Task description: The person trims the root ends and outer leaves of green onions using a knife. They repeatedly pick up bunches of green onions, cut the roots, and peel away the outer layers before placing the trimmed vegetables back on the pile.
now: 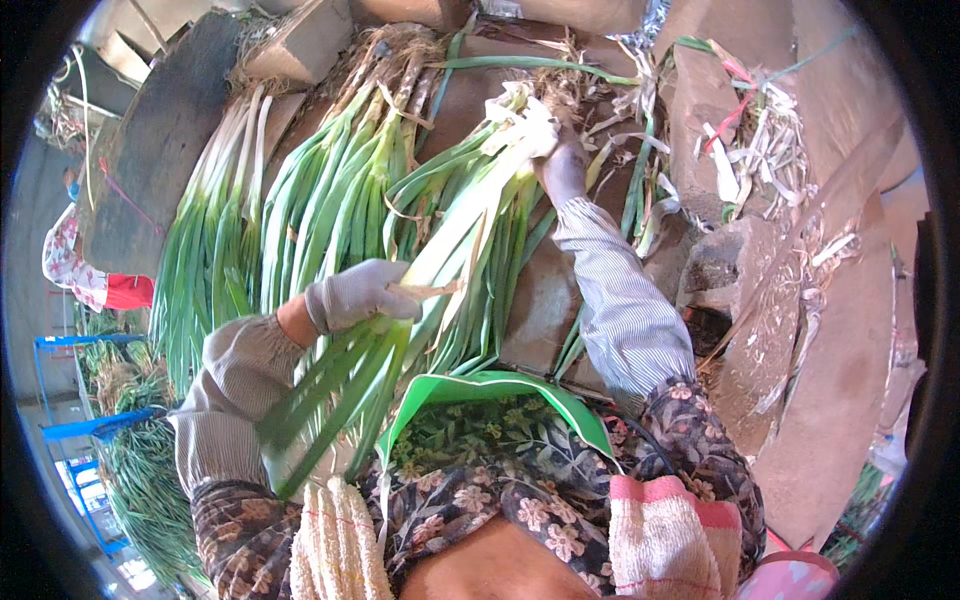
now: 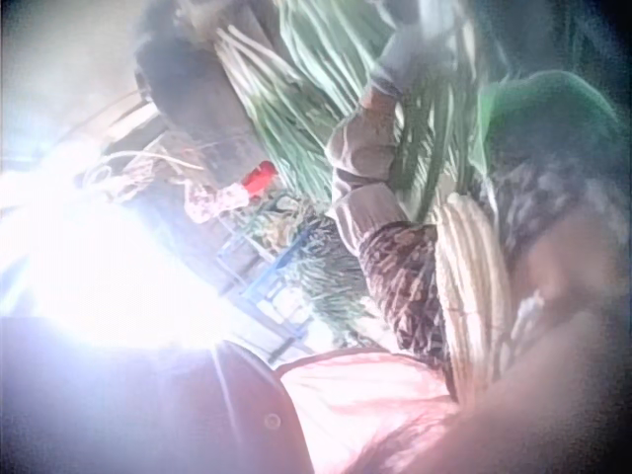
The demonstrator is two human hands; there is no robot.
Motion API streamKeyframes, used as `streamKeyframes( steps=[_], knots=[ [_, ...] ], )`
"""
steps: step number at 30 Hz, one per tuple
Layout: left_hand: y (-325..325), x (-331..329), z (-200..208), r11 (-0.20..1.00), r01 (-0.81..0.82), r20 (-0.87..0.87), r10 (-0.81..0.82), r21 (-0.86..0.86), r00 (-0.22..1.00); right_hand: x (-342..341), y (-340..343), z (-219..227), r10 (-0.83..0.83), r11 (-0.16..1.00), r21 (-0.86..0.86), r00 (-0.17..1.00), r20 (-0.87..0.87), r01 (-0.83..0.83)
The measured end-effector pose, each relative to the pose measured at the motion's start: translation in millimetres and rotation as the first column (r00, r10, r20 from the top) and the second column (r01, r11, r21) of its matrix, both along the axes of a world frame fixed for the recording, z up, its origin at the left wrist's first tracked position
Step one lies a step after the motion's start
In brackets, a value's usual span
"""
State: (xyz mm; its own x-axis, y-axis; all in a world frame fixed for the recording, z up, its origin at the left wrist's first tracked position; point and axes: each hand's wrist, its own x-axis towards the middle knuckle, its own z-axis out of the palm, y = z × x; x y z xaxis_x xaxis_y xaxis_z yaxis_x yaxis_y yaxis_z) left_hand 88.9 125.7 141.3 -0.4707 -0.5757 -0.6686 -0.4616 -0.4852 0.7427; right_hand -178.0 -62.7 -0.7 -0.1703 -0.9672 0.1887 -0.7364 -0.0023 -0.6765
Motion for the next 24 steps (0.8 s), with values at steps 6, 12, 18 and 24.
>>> streamKeyframes(
  steps=[6,12,18,24],
  knots=[
    [39,3,16,0.983,-0.183,-0.057,0.181,-0.028,0.982,-26,-48,1,0.14,0.958,0.281,0.953,-0.268,-0.061],
    [78,37,16,0.987,-0.064,0.033,0.07,-0.144,0.997,-61,-100,-2,-0.087,0.93,0.328,0.966,-0.244,0.166],
    [93,50,21,0.99,-0.129,0.139,0.137,-0.064,0.981,-98,-65,39,0.198,0.93,0.296,0.976,0.096,-0.218],
    [83,42,13,0.949,0.107,0.348,0.003,-0.297,0.938,-20,-29,21,0.735,0.482,0.312,0.572,0.364,-0.819]
  ],
)
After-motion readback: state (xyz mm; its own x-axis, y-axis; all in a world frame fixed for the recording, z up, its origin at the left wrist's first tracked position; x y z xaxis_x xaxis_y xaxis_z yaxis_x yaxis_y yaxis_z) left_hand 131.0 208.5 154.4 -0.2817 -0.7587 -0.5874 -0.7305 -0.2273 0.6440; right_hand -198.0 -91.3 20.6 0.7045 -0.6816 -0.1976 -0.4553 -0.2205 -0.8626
